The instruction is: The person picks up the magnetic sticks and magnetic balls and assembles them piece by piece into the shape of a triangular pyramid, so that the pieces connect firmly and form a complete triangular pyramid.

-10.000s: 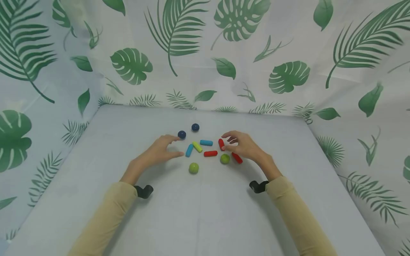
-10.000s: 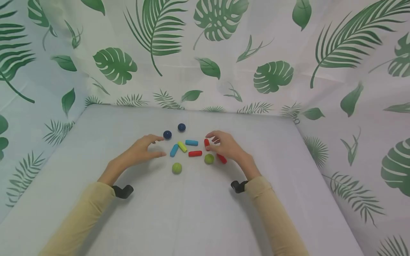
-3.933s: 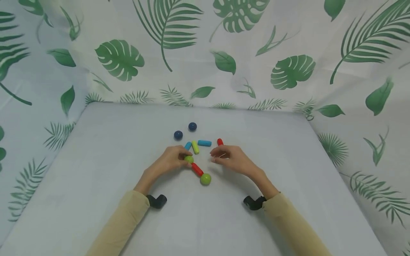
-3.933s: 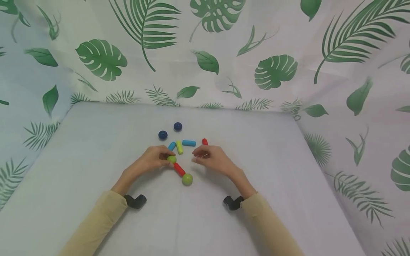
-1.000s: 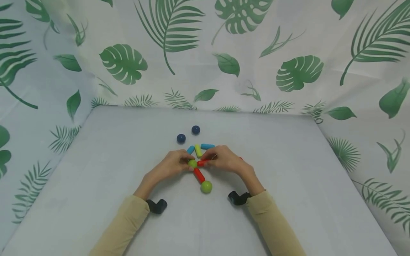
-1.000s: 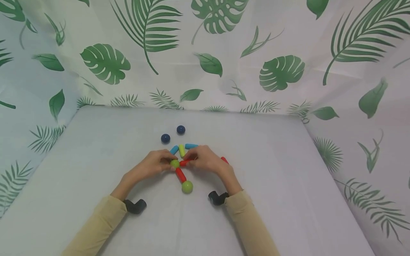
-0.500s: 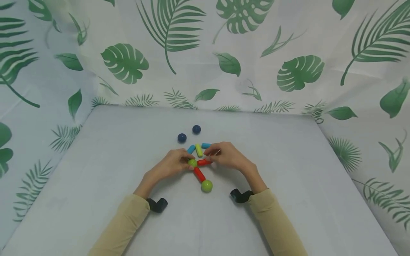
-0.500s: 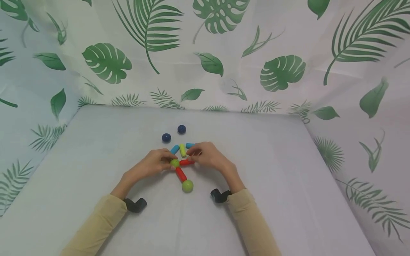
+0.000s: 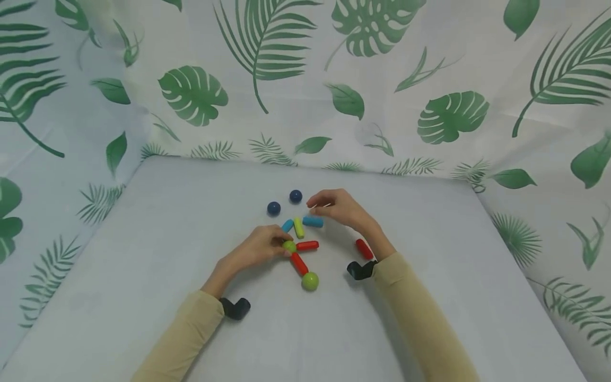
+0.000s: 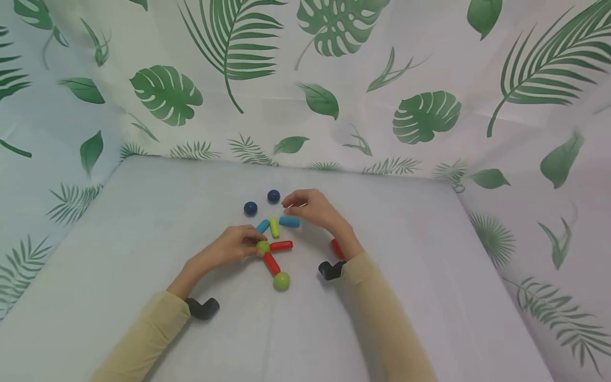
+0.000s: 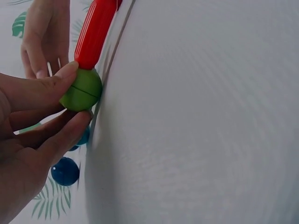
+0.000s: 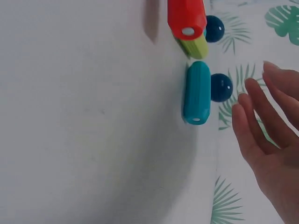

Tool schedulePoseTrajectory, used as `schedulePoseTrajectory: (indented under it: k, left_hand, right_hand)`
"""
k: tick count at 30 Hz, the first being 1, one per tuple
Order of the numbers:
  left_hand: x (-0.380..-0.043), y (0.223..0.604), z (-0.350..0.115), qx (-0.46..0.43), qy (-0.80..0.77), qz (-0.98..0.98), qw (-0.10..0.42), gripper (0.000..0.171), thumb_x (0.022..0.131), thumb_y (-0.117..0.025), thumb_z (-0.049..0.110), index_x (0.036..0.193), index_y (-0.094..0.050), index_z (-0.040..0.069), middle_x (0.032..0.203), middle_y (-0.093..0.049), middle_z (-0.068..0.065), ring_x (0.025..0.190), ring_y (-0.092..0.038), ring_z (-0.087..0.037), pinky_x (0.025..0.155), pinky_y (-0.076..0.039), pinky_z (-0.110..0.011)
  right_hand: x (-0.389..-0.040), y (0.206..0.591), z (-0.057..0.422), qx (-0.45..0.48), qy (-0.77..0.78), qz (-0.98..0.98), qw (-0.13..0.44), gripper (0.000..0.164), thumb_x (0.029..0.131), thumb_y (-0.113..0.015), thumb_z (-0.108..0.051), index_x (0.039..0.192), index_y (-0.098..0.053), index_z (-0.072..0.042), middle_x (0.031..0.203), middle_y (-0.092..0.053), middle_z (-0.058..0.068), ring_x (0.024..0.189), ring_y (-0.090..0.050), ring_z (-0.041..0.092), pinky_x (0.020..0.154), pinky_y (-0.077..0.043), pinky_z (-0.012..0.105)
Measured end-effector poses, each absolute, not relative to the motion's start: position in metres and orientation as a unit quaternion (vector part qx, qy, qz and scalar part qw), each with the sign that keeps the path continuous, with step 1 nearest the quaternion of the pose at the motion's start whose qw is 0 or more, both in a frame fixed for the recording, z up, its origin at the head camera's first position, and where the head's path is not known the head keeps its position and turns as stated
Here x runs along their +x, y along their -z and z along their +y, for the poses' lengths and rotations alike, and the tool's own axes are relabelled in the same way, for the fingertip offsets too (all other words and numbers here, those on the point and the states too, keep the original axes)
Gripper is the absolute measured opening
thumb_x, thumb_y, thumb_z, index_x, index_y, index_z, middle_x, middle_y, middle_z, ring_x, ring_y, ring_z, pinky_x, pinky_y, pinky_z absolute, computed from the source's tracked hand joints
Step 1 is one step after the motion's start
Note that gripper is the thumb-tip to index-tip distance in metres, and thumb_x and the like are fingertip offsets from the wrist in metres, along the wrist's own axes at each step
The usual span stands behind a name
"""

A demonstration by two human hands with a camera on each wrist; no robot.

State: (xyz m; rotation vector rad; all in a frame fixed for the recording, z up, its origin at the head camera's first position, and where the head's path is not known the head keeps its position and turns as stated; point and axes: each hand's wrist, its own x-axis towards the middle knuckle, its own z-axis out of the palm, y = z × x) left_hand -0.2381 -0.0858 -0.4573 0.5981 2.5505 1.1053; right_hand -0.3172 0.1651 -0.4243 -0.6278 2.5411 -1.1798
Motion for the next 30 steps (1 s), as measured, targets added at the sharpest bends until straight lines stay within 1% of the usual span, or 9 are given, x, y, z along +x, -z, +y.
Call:
schedulePoseTrajectory:
  k: [7,12,17,21,25,30]
  left_hand:
    - [-0.239,0.46,-0.086,0.209,-0.391,0.883,0.152,0.035,0.089,-0.08,0.013,0.123,-0.073,0.005,0.105,-0.07,-0.002,0.094,-0.06,-0.015,0.09,-0.055,-0.031]
    - [-0.237,0.459,-0.087,0.219,-0.391,0.882,0.146,0.035,0.089,-0.08,0.013,0.123,-0.072,0.004,0.105,-0.07,-0.003,0.093,-0.061,-0.015,0.089,-0.054,-0.029]
    - [-0.235,0.46,-0.089,0.227,-0.383,0.885,0.133,0.034,0.089,-0.08,0.012,0.122,-0.073,0.004,0.103,-0.07,-0.003,0.092,-0.06,-0.014,0.086,-0.053,-0.026]
    - [-0.235,0.461,-0.09,0.236,-0.39,0.881,0.131,0.033,0.089,-0.08,0.012,0.12,-0.073,0.003,0.1,-0.069,-0.004,0.088,-0.06,-0.013,0.081,-0.053,-0.024]
    - [-0.235,0.463,-0.09,0.236,-0.392,0.879,0.135,0.033,0.089,-0.08,0.012,0.12,-0.073,0.003,0.098,-0.067,-0.002,0.085,-0.058,-0.011,0.078,-0.051,-0.021]
    - [-0.238,0.461,-0.091,0.236,-0.386,0.883,0.126,0.033,0.09,-0.08,0.012,0.121,-0.073,0.003,0.1,-0.067,-0.002,0.087,-0.057,-0.012,0.079,-0.05,-0.022]
  right_hand:
    - [-0.342,0.429,0.16,-0.188,0.432,0.869,0.152,0.031,0.099,-0.067,-0.022,0.128,-0.07,-0.011,0.128,-0.07,0.008,0.121,-0.062,0.027,0.108,-0.05,0.049]
    - [-0.359,0.439,0.153,-0.174,0.45,0.86,0.167,0.035,0.098,-0.069,-0.025,0.131,-0.067,-0.013,0.129,-0.069,0.007,0.119,-0.064,0.026,0.106,-0.05,0.047]
    - [-0.374,0.447,0.142,-0.177,0.449,0.854,0.194,0.041,0.099,-0.069,-0.027,0.137,-0.063,-0.014,0.134,-0.065,0.007,0.12,-0.062,0.027,0.106,-0.05,0.048]
    - [-0.381,0.449,0.132,-0.19,0.433,0.855,0.21,0.044,0.098,-0.07,-0.026,0.139,-0.062,-0.014,0.138,-0.063,0.009,0.123,-0.06,0.03,0.107,-0.05,0.048]
    - [-0.385,0.448,0.122,-0.225,0.403,0.859,0.222,0.044,0.097,-0.07,-0.021,0.139,-0.063,-0.011,0.139,-0.063,0.01,0.127,-0.058,0.031,0.109,-0.048,0.047]
    - [-0.387,0.442,0.112,-0.245,0.373,0.87,0.211,0.041,0.097,-0.07,-0.018,0.136,-0.064,-0.008,0.137,-0.064,0.013,0.127,-0.058,0.032,0.11,-0.048,0.048]
